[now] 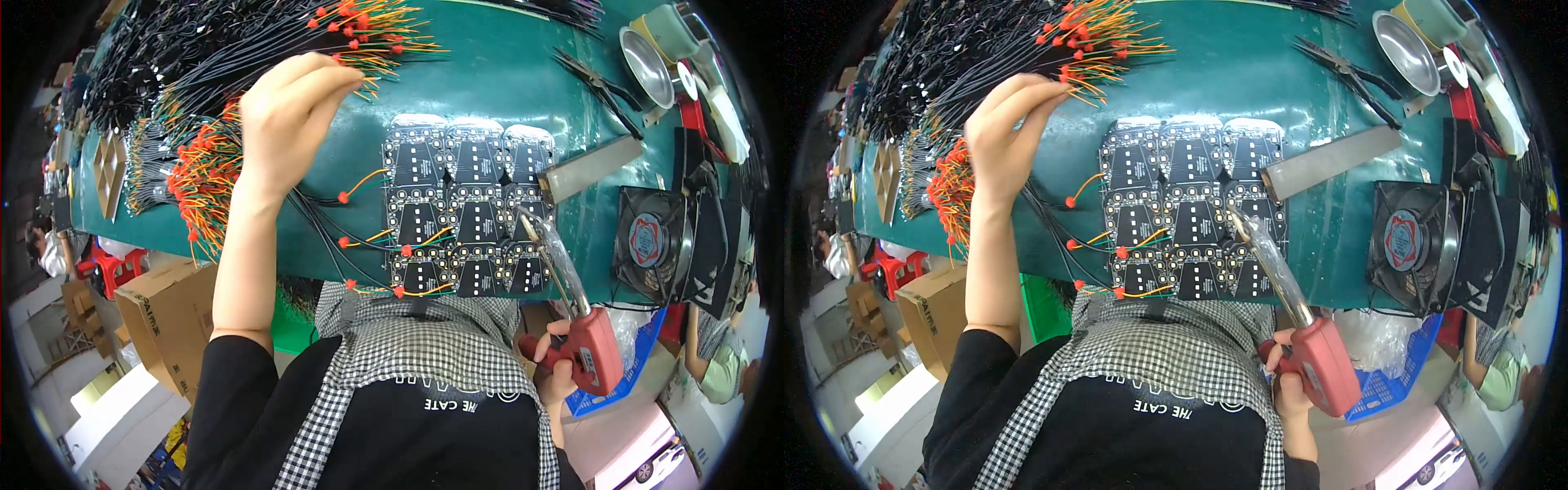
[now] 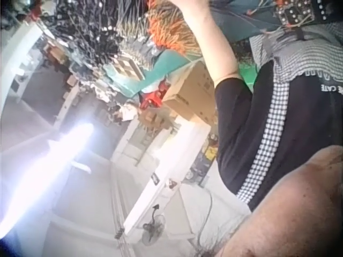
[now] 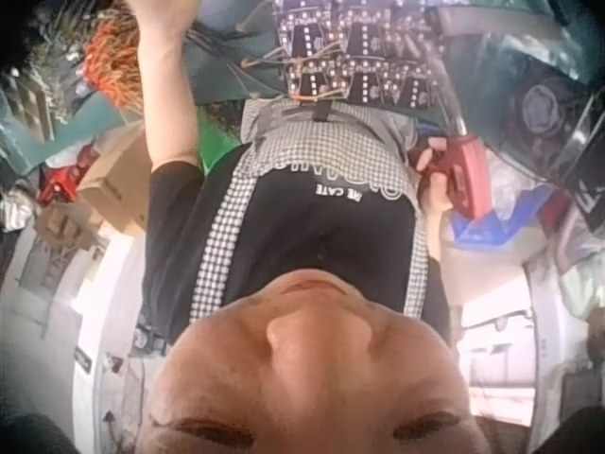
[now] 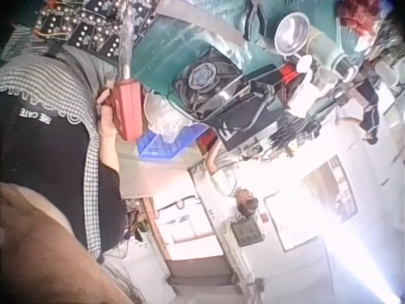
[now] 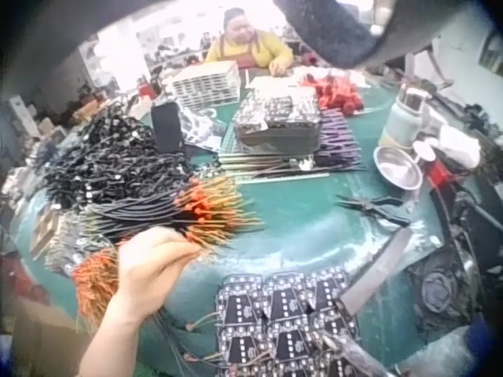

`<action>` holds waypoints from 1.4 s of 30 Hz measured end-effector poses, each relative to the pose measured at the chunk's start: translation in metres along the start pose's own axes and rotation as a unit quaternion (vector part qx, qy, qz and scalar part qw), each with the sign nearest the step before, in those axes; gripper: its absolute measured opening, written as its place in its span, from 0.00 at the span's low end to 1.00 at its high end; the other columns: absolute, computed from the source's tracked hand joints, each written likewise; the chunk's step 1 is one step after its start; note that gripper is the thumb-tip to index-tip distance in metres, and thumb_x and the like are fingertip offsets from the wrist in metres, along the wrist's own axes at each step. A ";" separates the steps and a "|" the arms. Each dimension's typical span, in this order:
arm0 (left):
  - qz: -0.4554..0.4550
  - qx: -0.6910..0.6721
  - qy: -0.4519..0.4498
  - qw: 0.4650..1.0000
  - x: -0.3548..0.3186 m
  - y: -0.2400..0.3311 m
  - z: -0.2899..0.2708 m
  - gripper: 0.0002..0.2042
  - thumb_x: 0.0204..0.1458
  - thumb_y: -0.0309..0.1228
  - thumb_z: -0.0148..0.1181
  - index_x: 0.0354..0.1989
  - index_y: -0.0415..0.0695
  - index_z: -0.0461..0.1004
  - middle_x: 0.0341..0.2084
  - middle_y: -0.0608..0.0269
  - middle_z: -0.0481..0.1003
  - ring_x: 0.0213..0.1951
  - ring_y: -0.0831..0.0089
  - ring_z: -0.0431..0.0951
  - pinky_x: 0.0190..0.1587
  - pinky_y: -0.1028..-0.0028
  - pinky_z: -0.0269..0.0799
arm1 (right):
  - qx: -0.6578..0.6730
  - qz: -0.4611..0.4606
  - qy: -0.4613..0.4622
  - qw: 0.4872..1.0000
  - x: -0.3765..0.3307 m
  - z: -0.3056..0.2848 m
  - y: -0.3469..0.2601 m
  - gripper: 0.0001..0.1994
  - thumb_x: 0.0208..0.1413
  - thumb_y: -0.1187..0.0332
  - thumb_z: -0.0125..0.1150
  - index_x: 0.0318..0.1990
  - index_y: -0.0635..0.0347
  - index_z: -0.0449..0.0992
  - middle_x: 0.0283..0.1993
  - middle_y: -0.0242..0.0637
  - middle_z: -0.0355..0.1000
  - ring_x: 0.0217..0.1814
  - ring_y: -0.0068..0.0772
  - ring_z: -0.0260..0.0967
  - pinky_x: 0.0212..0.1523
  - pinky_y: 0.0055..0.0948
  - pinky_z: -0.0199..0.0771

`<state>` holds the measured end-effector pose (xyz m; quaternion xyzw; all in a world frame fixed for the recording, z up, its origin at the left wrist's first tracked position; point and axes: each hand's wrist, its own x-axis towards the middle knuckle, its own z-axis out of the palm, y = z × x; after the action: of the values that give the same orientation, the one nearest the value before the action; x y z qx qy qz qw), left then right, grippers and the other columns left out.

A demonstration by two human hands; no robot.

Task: The person solders wires onto circuit board panels using a handheld soldering gun and places the completed board assemblies into a bin.

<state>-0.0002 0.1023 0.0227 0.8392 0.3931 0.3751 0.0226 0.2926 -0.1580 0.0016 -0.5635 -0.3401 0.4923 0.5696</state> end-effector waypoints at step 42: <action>-0.307 -0.203 -0.177 0.913 -0.016 0.075 0.002 0.04 0.42 0.23 0.58 0.28 0.40 0.73 0.22 0.59 0.71 0.23 0.71 0.72 0.25 0.74 0.65 | -0.017 0.019 -0.006 1.000 0.022 0.028 -0.013 0.36 0.46 0.48 0.62 0.54 0.67 0.58 0.42 0.42 0.65 0.22 0.24 0.62 0.22 0.23 0.68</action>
<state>0.0430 0.0405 0.0365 0.7073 0.5362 0.2667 0.3756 0.2748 -0.1274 0.0141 -0.5771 -0.3409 0.5003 0.5482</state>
